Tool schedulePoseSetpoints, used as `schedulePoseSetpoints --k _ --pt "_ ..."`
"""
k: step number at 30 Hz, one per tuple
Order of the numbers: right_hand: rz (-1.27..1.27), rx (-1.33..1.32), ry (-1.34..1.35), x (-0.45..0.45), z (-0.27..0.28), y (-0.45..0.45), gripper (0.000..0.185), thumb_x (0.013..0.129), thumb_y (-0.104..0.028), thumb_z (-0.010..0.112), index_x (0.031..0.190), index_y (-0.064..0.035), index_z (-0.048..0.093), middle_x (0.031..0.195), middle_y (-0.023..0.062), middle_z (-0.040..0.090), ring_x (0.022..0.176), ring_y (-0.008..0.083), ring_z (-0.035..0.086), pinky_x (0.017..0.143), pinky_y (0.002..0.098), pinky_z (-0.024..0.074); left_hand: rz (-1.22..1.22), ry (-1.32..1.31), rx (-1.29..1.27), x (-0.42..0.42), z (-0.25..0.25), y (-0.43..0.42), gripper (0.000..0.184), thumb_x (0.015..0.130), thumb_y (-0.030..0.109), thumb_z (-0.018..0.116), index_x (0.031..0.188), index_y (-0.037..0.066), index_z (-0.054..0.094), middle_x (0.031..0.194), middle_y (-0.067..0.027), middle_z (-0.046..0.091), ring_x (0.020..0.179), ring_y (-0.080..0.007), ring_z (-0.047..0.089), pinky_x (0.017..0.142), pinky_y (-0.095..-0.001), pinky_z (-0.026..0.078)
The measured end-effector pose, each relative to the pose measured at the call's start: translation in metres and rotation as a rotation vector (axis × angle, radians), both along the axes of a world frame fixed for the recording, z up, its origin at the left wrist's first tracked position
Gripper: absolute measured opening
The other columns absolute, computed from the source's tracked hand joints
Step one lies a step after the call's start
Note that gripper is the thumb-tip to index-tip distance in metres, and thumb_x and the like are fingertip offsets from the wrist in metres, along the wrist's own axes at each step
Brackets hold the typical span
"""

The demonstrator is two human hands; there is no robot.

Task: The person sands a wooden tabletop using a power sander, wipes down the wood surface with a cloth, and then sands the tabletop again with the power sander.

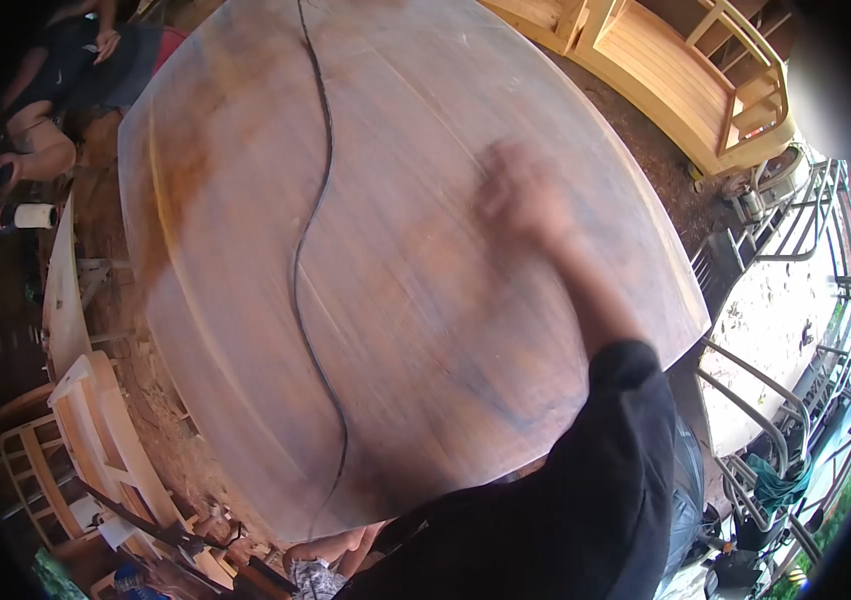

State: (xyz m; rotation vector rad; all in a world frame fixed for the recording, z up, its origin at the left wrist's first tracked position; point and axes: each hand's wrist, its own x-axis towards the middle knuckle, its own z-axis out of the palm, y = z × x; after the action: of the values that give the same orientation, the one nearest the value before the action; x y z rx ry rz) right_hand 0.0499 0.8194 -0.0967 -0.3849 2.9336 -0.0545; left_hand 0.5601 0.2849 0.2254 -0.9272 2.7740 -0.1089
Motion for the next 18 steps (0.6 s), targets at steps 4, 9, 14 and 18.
schedulePoseSetpoints --k 4,9,14,18 --pt "-0.609 0.06 0.449 -0.04 -0.038 0.088 0.066 0.093 -0.044 0.048 0.144 -0.003 0.038 0.154 0.0206 0.033 0.143 0.039 0.026 0.118 0.0496 0.0203 -0.015 0.097 0.067 -0.04 -0.019 0.021 0.087 0.064 0.034 0.089 0.127 -0.004 0.044 0.114 -0.0218 0.055 0.099 -0.0335 0.057 0.094 -0.046 0.048" --pt "0.56 -0.245 0.276 0.124 -0.015 -0.058 0.066 0.084 -0.038 0.056 0.142 -0.0062 0.047 0.15 0.0175 0.042 0.141 0.0329 0.036 0.119 0.0492 0.0238 -0.036 0.13 0.123 -0.074 -0.031 0.032 0.088 0.063 0.034 0.089 0.128 -0.004 0.043 0.114 -0.0214 0.055 0.099 -0.0335 0.057 0.093 -0.046 0.048" --pt "-0.257 -0.094 0.27 0.043 -0.016 0.09 0.06 0.087 -0.034 0.052 0.14 -0.0073 0.045 0.149 0.0176 0.042 0.136 0.0326 0.042 0.11 0.0488 0.0353 -0.075 0.136 0.147 -0.098 -0.04 0.033 0.09 0.063 0.034 0.089 0.129 -0.004 0.042 0.114 -0.0211 0.055 0.099 -0.0334 0.057 0.093 -0.0461 0.048" --pt "-0.824 0.023 0.314 0.053 -0.026 0.166 0.076 0.099 -0.055 0.039 0.151 -0.0012 0.028 0.158 0.0244 0.023 0.148 0.035 0.019 0.12 0.0483 0.0152 -0.096 0.144 0.143 -0.112 -0.044 0.031 0.091 0.063 0.035 0.089 0.13 -0.004 0.042 0.114 -0.0208 0.055 0.099 -0.0334 0.057 0.093 -0.0461 0.048"
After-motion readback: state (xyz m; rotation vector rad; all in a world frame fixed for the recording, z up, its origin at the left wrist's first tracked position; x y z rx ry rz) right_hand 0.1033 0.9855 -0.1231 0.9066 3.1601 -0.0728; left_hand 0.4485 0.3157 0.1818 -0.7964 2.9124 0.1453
